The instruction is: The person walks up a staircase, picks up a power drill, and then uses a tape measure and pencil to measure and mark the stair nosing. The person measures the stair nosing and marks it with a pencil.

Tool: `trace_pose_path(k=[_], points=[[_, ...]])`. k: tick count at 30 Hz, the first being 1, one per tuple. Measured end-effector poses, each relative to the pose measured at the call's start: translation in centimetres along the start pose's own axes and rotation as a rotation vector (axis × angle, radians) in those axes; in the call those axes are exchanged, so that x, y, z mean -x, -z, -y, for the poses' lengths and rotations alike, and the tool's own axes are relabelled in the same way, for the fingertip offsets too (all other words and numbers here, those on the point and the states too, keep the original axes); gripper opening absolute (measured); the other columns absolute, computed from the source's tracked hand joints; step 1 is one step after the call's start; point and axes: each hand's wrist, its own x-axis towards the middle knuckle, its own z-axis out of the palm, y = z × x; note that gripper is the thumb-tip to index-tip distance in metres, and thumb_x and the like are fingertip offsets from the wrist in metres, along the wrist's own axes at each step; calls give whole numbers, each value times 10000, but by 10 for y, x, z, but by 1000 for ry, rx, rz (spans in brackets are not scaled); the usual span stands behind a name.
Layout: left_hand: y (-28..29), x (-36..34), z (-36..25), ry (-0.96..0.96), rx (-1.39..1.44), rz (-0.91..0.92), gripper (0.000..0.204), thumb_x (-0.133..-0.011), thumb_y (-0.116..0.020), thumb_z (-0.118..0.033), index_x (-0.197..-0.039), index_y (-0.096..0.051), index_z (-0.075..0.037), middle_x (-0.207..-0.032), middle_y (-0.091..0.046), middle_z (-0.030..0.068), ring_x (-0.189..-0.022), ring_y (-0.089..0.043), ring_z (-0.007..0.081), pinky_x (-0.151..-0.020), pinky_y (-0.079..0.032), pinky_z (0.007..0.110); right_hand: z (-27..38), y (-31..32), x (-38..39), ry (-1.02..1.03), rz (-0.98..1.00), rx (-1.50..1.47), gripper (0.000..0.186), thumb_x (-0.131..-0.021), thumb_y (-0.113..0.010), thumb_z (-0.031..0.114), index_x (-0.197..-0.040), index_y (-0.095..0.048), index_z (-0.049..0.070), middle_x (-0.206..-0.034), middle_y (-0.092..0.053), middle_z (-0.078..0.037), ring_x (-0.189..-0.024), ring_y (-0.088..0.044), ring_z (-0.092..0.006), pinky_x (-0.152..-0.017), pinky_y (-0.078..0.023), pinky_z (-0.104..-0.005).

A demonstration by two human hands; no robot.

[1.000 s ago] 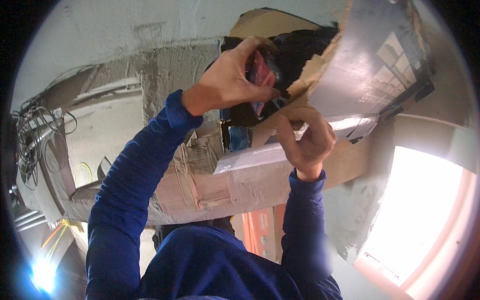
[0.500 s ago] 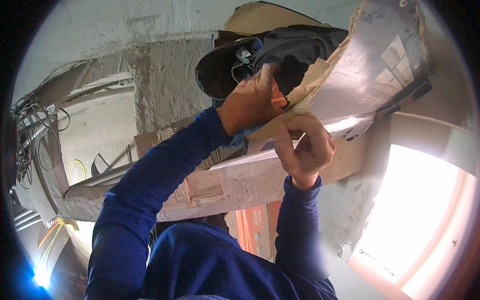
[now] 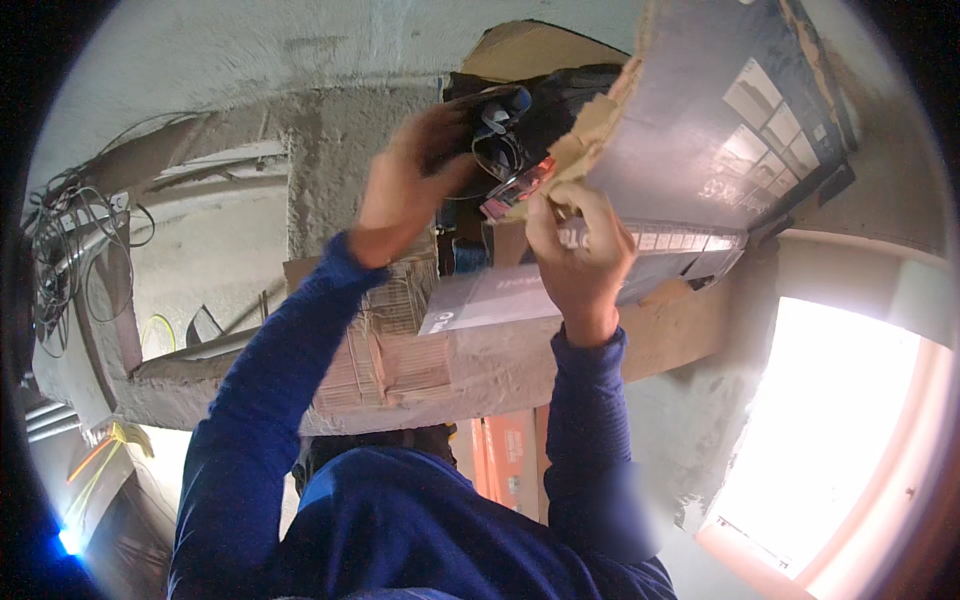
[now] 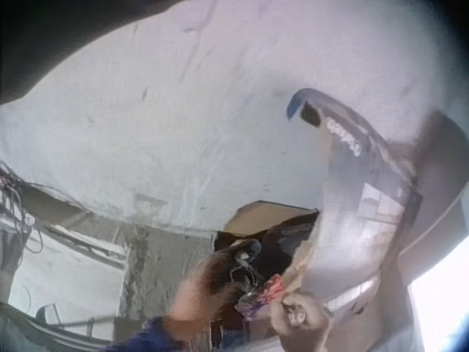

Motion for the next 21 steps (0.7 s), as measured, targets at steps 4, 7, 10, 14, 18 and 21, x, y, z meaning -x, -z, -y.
trace_pose_path(k=[4, 7, 10, 14, 18, 21], points=[[121, 75, -21, 83, -125, -142, 447, -961, -662, -26, -1387, -528, -7, -1324, -636, 126, -1226, -621, 214, -1048, -492, 338, 3, -24, -14, -41, 38, -65, 244, -901, -793, 130, -1101, -686, 40, -898, -726, -80, -785, -682, -165, -727, -542, -289], [187, 160, -51, 268, -248, -304, 400, -982, -637, -38, -1365, -534, 7, -1318, -629, 141, -1205, -625, 219, -1041, -489, 350, 8, -27, -12, -27, -15, -143, 295, -907, -779, 88, -1187, -691, 54, -1063, -734, -96, -877, -686, -156, -793, -548, -299], [220, 250, -80, 320, -357, -449, 367, -995, -620, -39, -1352, -546, 9, -1296, -640, 140, -1177, -638, 216, -1019, -496, 350, 20, -14, 17, -131, -93, -98, 286, -922, -747, 51, -1198, -679, 20, -1055, -713, -112, -897, -676, -157, -809, -544, -308], [231, 370, -94, 301, -374, -617, 324, -980, -605, 3, -1304, -583, -2, -1217, -664, 130, -1132, -652, 220, -984, -513, 348, 62, -19, 97, -99, 42, -128, 228, -919, -714, 17, -1144, -679, 7, -947, -704, -120, -803, -671, -174, -735, -535, -313], [225, 512, -78, 521, -738, -718, 230, -870, -667, -37, -1099, -689, -27, -1040, -678, 131, -939, -673, 270, -852, -541, 361, 141, -45, 193, 18, 572, -395, 237, -900, -716, 29, -1135, -688, 37, -892, -705, -125, -739, -693, -217, -672, -546, -336], [221, 647, -58, 857, -544, -738, 291, -918, -693, -139, -1180, -666, -16, -1075, -718, 198, -968, -708, 312, -838, -562, 391, 205, -59, 246, 107, 953, -632, 256, -908, -714, 80, -1162, -692, 61, -912, -712, -135, -738, -699, -251, -685, -561, -351]])
